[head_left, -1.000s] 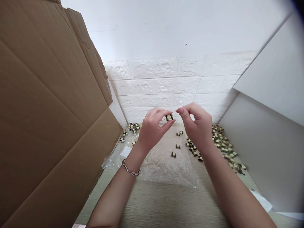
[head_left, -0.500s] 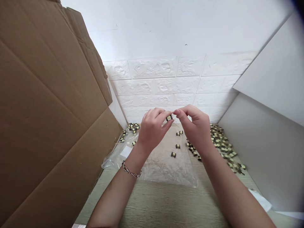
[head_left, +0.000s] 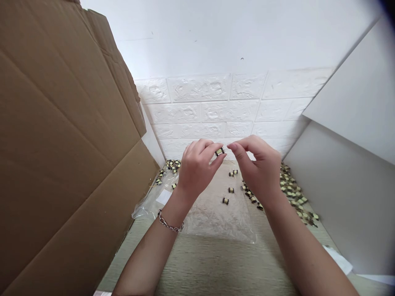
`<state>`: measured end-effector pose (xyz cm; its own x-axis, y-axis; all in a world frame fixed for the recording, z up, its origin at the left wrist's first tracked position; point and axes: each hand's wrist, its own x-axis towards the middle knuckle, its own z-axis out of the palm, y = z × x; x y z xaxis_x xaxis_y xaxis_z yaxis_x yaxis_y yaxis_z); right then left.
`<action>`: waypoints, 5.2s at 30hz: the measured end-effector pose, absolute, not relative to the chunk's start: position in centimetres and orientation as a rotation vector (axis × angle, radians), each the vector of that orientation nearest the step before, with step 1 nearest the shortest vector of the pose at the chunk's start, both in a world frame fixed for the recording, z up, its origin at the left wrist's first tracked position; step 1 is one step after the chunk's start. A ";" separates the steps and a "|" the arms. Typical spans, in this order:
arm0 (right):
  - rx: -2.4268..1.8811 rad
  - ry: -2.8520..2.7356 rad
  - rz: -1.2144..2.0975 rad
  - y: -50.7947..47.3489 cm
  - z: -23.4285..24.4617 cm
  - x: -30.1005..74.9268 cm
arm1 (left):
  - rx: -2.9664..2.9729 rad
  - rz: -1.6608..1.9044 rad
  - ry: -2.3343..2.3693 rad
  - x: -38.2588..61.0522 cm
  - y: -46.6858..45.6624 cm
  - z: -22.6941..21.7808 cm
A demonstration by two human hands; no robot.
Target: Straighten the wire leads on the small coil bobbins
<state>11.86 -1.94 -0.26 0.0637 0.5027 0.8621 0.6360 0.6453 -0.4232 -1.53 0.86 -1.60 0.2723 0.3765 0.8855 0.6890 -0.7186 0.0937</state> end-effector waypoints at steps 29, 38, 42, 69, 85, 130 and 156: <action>-1.054 -1.772 -0.103 -2.5 0.1 11.8 | -2.089 -1.613 -1.057 -2.0 0.8 -1.0; -1.056 -1.769 -0.162 -2.8 0.1 11.9 | -2.115 -1.608 -1.055 -1.9 0.8 -1.1; -1.060 -1.715 -0.172 -2.8 0.1 11.9 | -2.118 -1.601 -1.061 -1.8 0.8 -1.2; -1.075 -1.618 -0.092 -1.7 -0.2 12.9 | -2.223 -1.500 -0.877 -1.5 1.1 -1.8; -1.151 -1.464 0.422 -0.7 0.3 14.3 | -2.319 -1.522 -0.889 -1.8 1.2 -1.5; -1.084 -1.485 0.402 -1.3 -0.9 11.4 | -2.097 -1.300 -1.079 -1.1 1.1 -2.3; -1.145 -1.465 0.129 -1.1 -0.7 12.5 | -2.173 -1.451 -1.084 -1.0 1.0 -2.3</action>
<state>12.49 -1.10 -0.70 0.1972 0.6887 0.6977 0.5567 0.5071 -0.6579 -0.97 0.97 -2.34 0.1997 0.4167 0.8868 0.7323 -0.6648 0.1475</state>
